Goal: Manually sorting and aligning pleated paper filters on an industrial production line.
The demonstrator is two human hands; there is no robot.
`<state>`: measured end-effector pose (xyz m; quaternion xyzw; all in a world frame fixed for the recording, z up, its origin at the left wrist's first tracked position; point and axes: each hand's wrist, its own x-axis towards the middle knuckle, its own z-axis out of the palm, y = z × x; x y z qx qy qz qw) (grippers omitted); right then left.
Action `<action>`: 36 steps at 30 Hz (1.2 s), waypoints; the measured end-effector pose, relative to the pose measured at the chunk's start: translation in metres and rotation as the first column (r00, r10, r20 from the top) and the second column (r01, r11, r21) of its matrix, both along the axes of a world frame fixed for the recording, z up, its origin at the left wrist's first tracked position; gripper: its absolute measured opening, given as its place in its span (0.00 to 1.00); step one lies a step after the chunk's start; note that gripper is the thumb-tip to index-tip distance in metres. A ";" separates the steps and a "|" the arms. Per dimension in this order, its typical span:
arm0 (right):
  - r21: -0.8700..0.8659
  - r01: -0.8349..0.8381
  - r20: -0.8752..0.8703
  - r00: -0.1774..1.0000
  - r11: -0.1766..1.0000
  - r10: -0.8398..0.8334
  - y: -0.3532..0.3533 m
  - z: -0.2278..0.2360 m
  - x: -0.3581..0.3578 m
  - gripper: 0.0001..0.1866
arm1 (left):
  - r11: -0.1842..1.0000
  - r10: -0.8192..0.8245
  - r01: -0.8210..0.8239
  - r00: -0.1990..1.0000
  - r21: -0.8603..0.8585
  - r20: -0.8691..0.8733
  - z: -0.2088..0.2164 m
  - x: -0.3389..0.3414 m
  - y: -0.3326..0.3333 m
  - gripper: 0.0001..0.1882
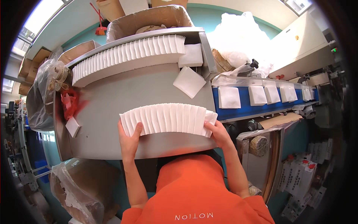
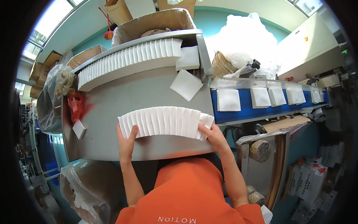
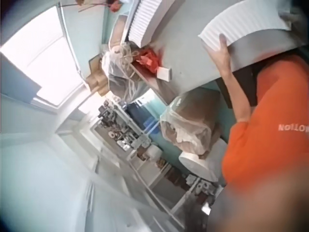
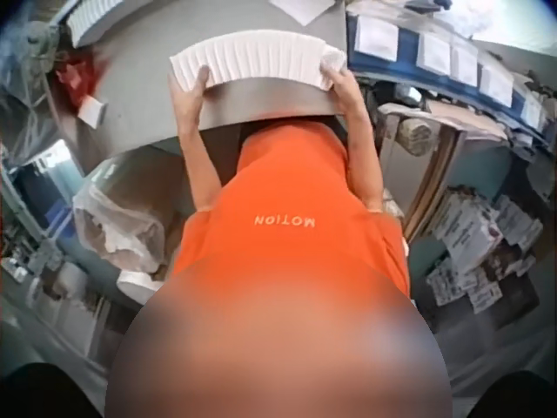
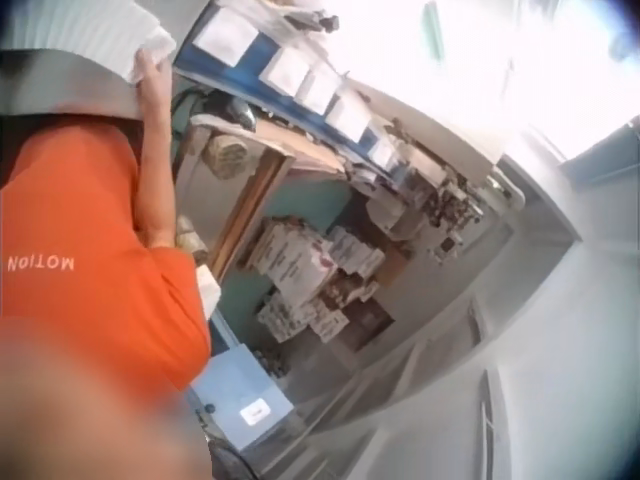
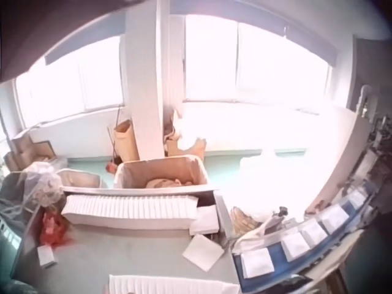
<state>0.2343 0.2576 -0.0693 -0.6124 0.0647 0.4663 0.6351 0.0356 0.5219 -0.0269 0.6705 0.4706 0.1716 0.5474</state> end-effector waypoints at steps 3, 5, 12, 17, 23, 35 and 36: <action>0.039 0.061 0.075 0.995 0.997 -0.063 0.000 0.004 0.008 0.24 | 0.965 0.015 0.011 0.995 0.263 -0.096 0.018 0.009 -0.011 0.47; -0.055 -0.131 0.152 0.979 0.990 0.138 -0.001 0.013 0.011 0.26 | 0.865 -0.047 0.134 0.981 0.483 -0.189 0.020 0.015 -0.010 0.48; 0.094 0.457 0.263 0.845 0.884 -0.465 -0.008 -0.020 0.022 0.22 | 0.880 -0.150 0.274 0.935 0.389 -0.321 0.024 0.024 -0.023 0.46; 0.088 0.366 -0.053 0.930 0.926 -0.363 -0.007 -0.020 0.015 0.21 | 0.867 -0.152 0.282 0.934 0.410 -0.323 0.024 0.027 -0.031 0.46; 0.322 0.461 -0.261 0.883 0.827 -0.390 -0.005 -0.003 0.020 0.32 | 0.853 -0.168 0.308 0.927 0.422 -0.335 0.028 0.027 -0.027 0.44; -0.051 0.106 0.436 0.897 0.993 -0.073 0.036 0.000 -0.009 0.22 | 0.954 -0.231 0.266 0.947 0.141 -0.223 0.018 0.031 -0.014 0.47; -0.046 0.103 0.442 0.894 0.994 -0.072 0.031 -0.005 -0.009 0.22 | 0.939 -0.247 0.292 0.940 0.181 -0.234 0.016 0.034 -0.018 0.48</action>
